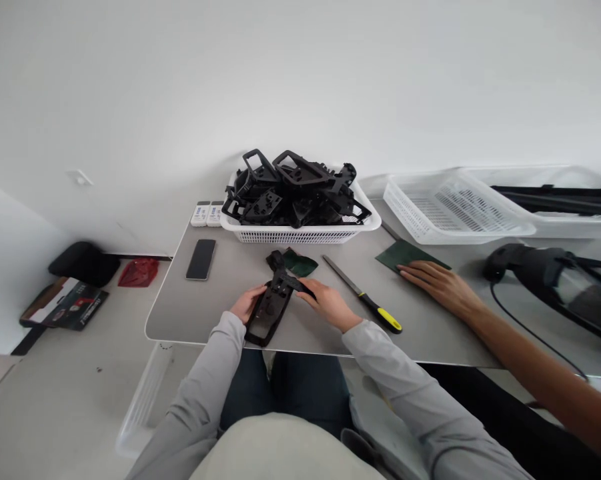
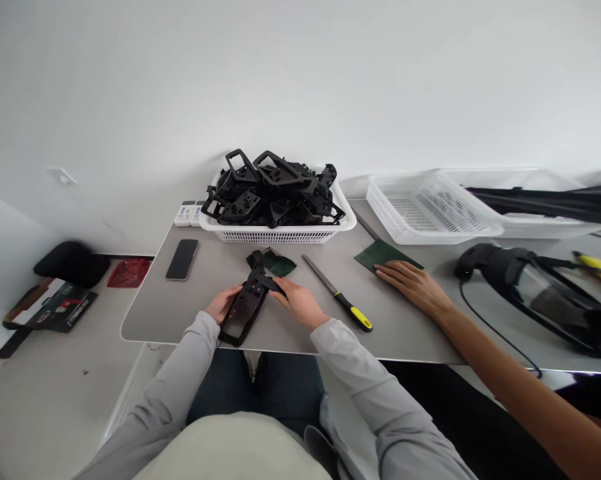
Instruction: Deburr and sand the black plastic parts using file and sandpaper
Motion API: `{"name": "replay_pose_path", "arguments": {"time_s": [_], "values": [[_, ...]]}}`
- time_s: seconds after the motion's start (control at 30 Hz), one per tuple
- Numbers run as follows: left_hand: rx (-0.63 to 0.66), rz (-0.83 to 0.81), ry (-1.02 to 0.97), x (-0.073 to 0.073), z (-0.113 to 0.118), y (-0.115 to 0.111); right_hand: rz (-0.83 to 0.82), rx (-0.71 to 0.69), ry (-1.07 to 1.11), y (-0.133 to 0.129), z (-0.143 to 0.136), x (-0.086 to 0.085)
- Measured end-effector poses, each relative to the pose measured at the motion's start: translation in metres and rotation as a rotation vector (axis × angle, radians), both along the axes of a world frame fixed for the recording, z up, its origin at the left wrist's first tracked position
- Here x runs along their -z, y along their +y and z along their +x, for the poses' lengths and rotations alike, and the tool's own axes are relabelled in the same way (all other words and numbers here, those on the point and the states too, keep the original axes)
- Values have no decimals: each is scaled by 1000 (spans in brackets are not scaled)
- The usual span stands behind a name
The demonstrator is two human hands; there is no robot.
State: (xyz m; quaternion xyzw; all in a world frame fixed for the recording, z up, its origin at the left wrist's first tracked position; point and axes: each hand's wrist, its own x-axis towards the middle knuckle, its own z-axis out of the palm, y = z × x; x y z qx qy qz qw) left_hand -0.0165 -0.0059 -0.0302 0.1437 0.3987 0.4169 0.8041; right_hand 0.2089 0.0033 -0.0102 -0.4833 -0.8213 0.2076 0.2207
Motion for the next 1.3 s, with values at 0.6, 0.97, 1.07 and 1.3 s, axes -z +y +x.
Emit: {"name": "replay_pose_path", "arguments": {"time_s": [0.6,0.97,1.07,1.3], "values": [[17,38,-7,6,-2,1,-31,37,64,-3,-2,5],[-251,65,-91,4,-1,2,-151,328,399,-3,0,-6],[-327,95,-144,2,-2,0,-251,303,511,-15,-10,-3],[-362,101,-121,2,-4,-2,-233,404,684,-33,-34,6]]}}
